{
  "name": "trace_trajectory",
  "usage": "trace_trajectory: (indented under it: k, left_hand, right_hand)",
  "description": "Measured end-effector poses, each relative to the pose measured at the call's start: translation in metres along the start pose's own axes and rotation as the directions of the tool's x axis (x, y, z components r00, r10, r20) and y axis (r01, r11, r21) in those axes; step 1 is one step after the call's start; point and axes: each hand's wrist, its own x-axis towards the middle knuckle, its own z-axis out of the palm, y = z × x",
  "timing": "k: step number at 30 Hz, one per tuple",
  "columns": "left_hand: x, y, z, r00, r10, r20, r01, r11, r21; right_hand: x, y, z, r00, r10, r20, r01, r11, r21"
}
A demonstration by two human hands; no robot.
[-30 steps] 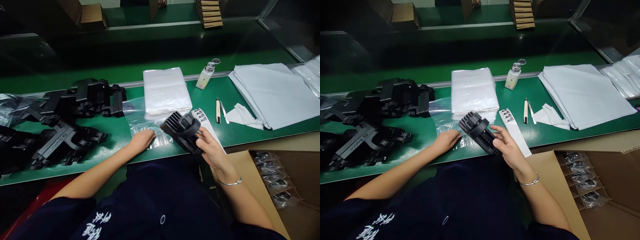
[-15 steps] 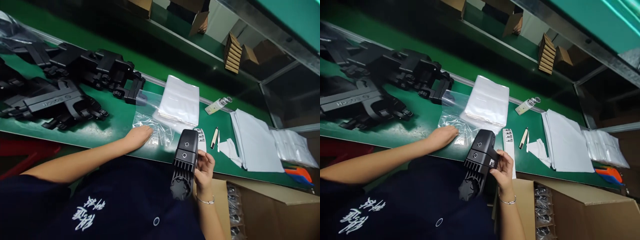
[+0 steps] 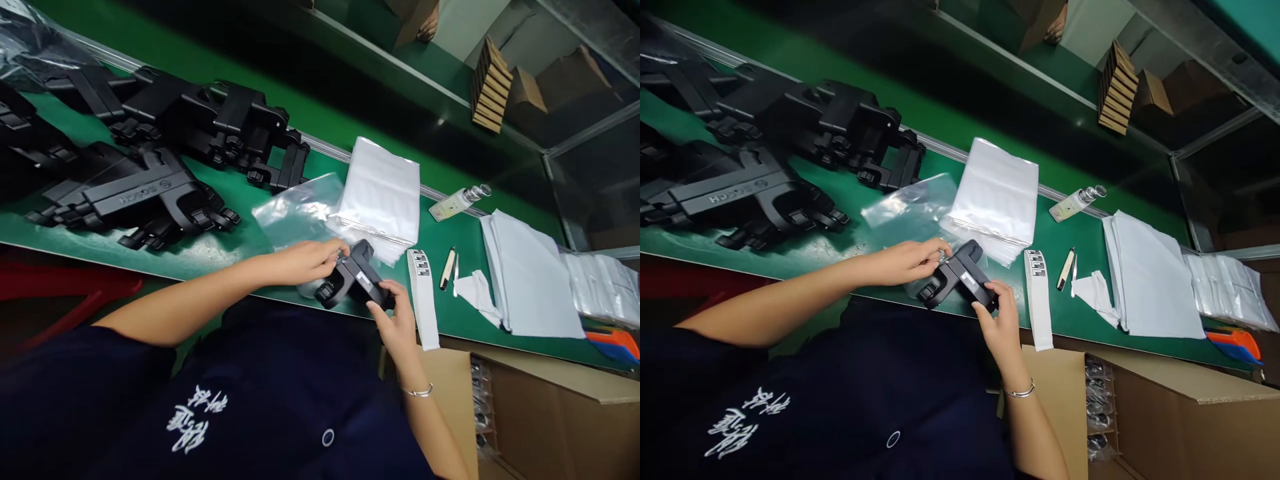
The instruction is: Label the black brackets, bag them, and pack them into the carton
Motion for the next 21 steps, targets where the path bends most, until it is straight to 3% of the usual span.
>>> trace_trajectory:
  k: [3, 6, 10, 11, 13, 16, 17, 19, 20, 21]
  left_hand:
    - [0.002, 0.011, 0.000, 0.999, -0.011, -0.047, 0.013, 0.999, 0.033]
    - [0.009, 0.021, 0.005, 1.000, 0.014, -0.008, -0.012, 0.990, 0.142]
    - [0.025, 0.045, 0.030, 0.968, 0.249, -0.034, -0.236, 0.946, 0.224]
    - [0.030, 0.054, 0.040, 0.936, 0.350, -0.031, -0.334, 0.915, 0.225]
    - [0.037, 0.073, 0.063, 0.832, 0.554, 0.040, -0.548, 0.805, 0.227]
    - [0.040, 0.092, 0.084, 0.683, 0.708, 0.180, -0.730, 0.654, 0.197]
    - [0.039, 0.093, 0.082, 0.656, 0.728, 0.199, -0.755, 0.634, 0.170]
    - [0.035, 0.086, 0.063, 0.646, 0.744, 0.172, -0.764, 0.633, 0.130]
    - [0.033, 0.079, 0.047, 0.667, 0.732, 0.143, -0.746, 0.654, 0.131]
    - [0.031, 0.070, 0.030, 0.719, 0.686, 0.108, -0.694, 0.702, 0.161]
  right_hand:
    - [0.006, -0.008, 0.006, 0.994, -0.099, -0.045, 0.092, 0.988, -0.127]
    - [0.011, -0.013, 0.011, 0.982, -0.153, -0.112, 0.125, 0.966, -0.227]
    - [0.019, -0.014, 0.028, 0.944, -0.315, -0.094, 0.263, 0.896, -0.358]
    - [0.022, -0.013, 0.032, 0.937, -0.342, -0.067, 0.295, 0.880, -0.372]
    - [0.031, -0.011, 0.038, 0.928, -0.372, -0.022, 0.337, 0.863, -0.376]
    - [0.043, -0.006, 0.034, 0.911, -0.405, 0.076, 0.404, 0.839, -0.365]
    - [0.045, -0.004, 0.030, 0.903, -0.418, 0.102, 0.425, 0.827, -0.369]
    - [0.045, -0.003, 0.018, 0.885, -0.444, 0.139, 0.461, 0.796, -0.392]
    - [0.043, -0.004, 0.011, 0.878, -0.456, 0.145, 0.473, 0.785, -0.401]
    - [0.041, -0.007, 0.005, 0.867, -0.472, 0.158, 0.493, 0.769, -0.407]
